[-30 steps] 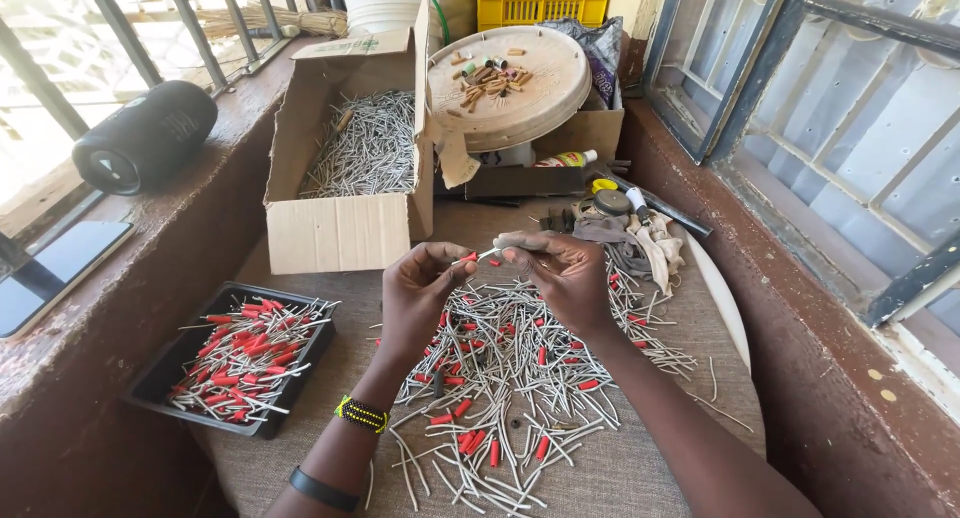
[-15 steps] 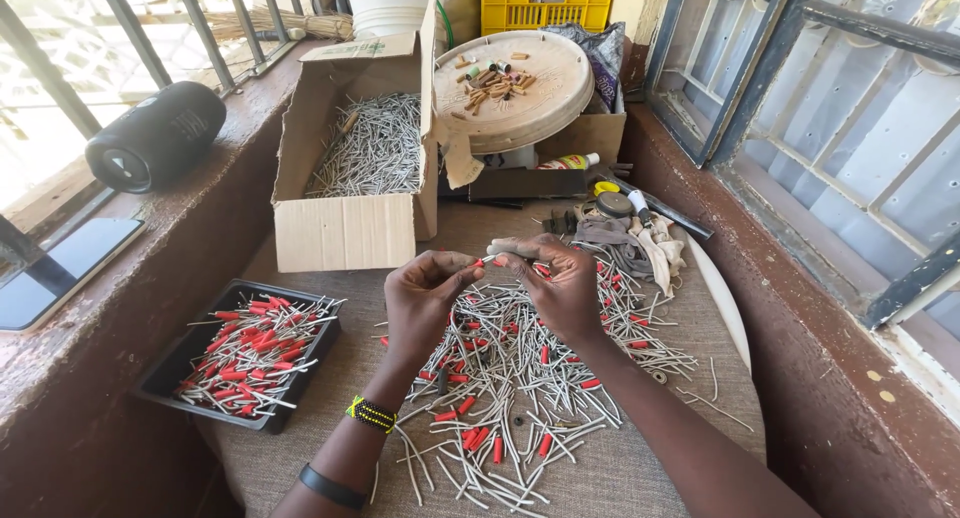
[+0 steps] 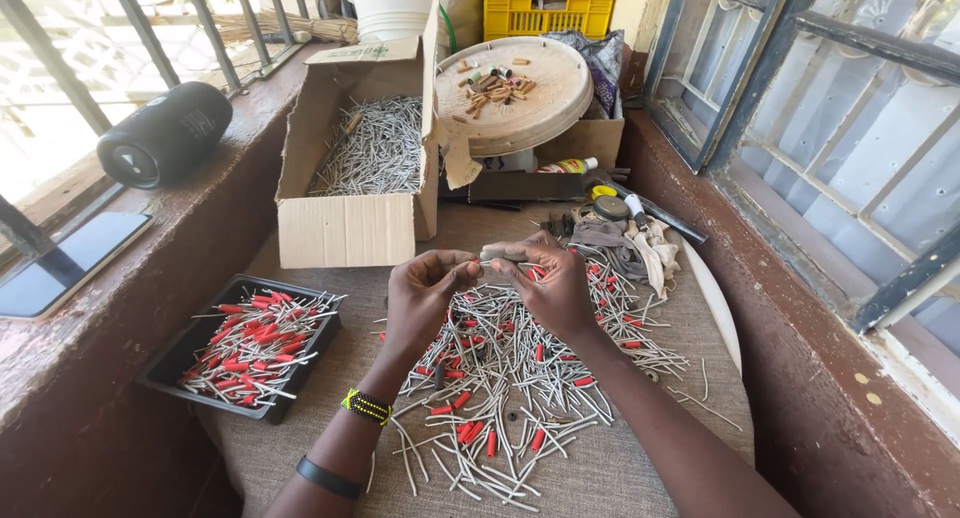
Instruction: Assembling small metal pins with red plastic caps by hand at a workbench.
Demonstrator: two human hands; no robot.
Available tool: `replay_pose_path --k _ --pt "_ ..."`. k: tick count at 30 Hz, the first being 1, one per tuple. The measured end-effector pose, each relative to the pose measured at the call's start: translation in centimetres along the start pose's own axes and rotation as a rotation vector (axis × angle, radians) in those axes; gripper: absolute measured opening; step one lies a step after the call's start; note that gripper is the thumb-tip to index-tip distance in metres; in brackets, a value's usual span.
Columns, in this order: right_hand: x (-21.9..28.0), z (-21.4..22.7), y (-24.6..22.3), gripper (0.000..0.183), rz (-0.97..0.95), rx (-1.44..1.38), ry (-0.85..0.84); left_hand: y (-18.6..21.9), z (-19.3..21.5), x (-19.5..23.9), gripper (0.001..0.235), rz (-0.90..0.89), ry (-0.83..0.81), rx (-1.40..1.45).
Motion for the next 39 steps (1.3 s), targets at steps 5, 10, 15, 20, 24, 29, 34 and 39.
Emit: replay_pose_path --k 5,10,15,20,24,29,34,39 --pt "-0.2 1.0 1.6 0.037 0.036 -0.110 0.036 2.2 3.4 0.0 0.027 -0.141 0.066 -0.286" --pt "-1.1 2.6 0.5 0.026 0.109 0.019 0.038 5.8 11.5 1.9 0.019 -0.294 0.190 -0.750" --pt "-1.2 2.6 2.1 0.013 0.072 0.197 -0.074 6.6 19.1 4.8 0.012 -0.160 0.392 -1.463" --pt "-0.9 1.9 2.0 0.011 0.019 0.180 -0.254 7.4 17.2 4.8 0.010 -0.247 0.388 -1.560" --pt "0.3 1.4 0.2 0.034 -0.155 0.210 -0.539 4.4 8.7 0.9 0.018 -0.346 -0.045 -1.228" --pt "0.6 1.9 -0.3 0.063 -0.313 0.279 -0.733 -3.5 1.0 -5.2 0.025 -0.214 -0.510 -1.298" --pt "0.6 3.9 3.6 0.090 -0.488 0.414 -0.850 -11.2 0.3 -7.2 0.022 -0.350 -0.537 -1.417" --pt "0.4 2.6 2.0 0.060 -0.396 0.536 -0.910 -10.1 1.3 -5.6 0.026 -0.336 -0.544 -1.429"
Point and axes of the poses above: each hand's wrist, its own x-axis away from the middle knuckle, its own z-axis out of the back of the hand, y = z × x, the point moved 4 cm from there along -x, towards the middle knuckle, and after that the axes turned 6 degrees about -x, right-handed, at the moved point
